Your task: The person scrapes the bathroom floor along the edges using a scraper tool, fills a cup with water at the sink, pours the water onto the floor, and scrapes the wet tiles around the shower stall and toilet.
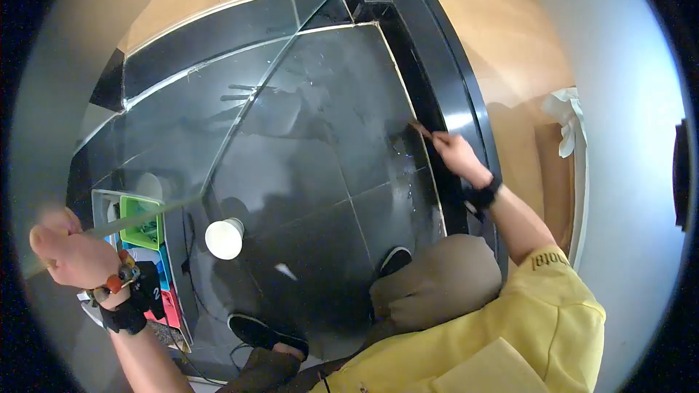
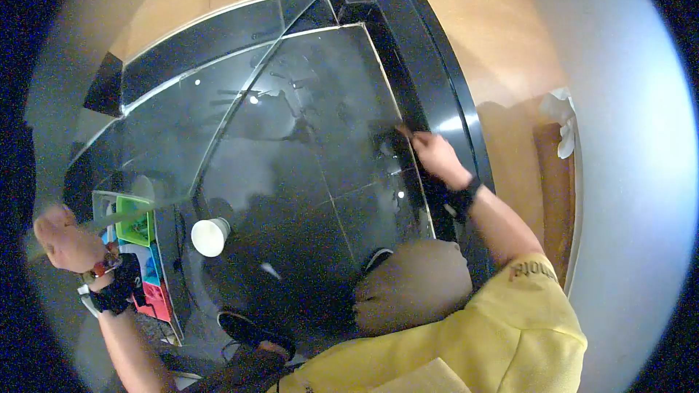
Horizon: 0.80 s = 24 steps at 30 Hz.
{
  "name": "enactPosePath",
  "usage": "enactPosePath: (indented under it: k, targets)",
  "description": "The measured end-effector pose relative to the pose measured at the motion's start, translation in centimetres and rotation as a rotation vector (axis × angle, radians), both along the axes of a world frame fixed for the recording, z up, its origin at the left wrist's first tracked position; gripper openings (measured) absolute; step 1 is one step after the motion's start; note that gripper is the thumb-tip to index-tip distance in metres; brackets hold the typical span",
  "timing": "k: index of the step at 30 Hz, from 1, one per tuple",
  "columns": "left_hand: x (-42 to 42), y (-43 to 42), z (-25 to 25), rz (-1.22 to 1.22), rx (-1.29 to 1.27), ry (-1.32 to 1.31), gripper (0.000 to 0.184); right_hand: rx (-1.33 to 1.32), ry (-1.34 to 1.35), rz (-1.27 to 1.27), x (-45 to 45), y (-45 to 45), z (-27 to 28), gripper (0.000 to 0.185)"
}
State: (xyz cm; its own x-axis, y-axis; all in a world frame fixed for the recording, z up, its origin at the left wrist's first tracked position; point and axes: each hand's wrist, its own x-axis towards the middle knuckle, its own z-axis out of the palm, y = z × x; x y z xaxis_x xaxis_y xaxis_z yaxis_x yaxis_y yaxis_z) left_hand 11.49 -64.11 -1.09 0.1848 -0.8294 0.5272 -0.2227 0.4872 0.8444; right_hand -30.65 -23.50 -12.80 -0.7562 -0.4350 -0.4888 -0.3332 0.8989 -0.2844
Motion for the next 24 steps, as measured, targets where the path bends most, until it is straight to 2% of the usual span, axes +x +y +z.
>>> enactPosePath:
  k: [2,3,6,7,8,10,11,13,17,18,20,24]
  targets:
    - [-2.2,1.0,1.0,0.126,0.004,0.123,0.039,-0.179,0.125,0.020,-1.1,-1.8,-1.9,0.036]
    - [-2.4,1.3,1.1,0.118,0.006,0.120,0.039,-0.211,0.002,-0.042,-1.2,-1.6,-2.5,0.031]
    - [-2.0,1.3,1.5,0.126,0.028,0.028,0.040,-0.183,-0.024,-0.028,0.1,4.2,-5.2,0.031]
    - [-1.7,1.0,1.2,0.081,0.013,0.027,0.041,-0.115,-0.110,-0.023,1.1,5.0,-3.4,0.032]
    - [-1.5,0.8,1.1,0.039,-0.004,0.028,0.041,-0.046,-0.085,-0.106,2.0,5.2,-2.1,0.031]
    - [-1.5,0.9,1.1,0.054,0.009,0.007,0.041,-0.005,-0.035,-0.094,2.1,4.9,-0.8,0.030]
    - [-1.5,1.0,1.1,0.066,0.025,-0.022,0.042,-0.001,-0.037,-0.097,2.1,4.4,-1.0,0.030]
    - [-1.6,1.2,1.1,0.064,0.026,-0.012,0.042,-0.154,0.163,-0.077,1.9,2.3,-1.9,0.031]
    - [-3.0,1.8,1.9,0.117,0.017,0.021,0.042,-0.190,0.219,-0.027,4.7,4.6,-5.2,0.033]
    - [-2.6,1.6,1.8,0.117,0.015,0.020,0.042,-0.126,0.135,-0.080,5.7,5.7,-5.0,0.035]
    - [-1.4,0.8,1.2,0.051,-0.010,-0.044,0.041,-0.054,0.150,-0.087,6.6,6.8,-4.8,0.035]
    - [-0.4,0.2,0.6,0.066,0.017,0.005,0.038,-0.076,0.283,0.032,3.7,4.7,-6.9,0.034]
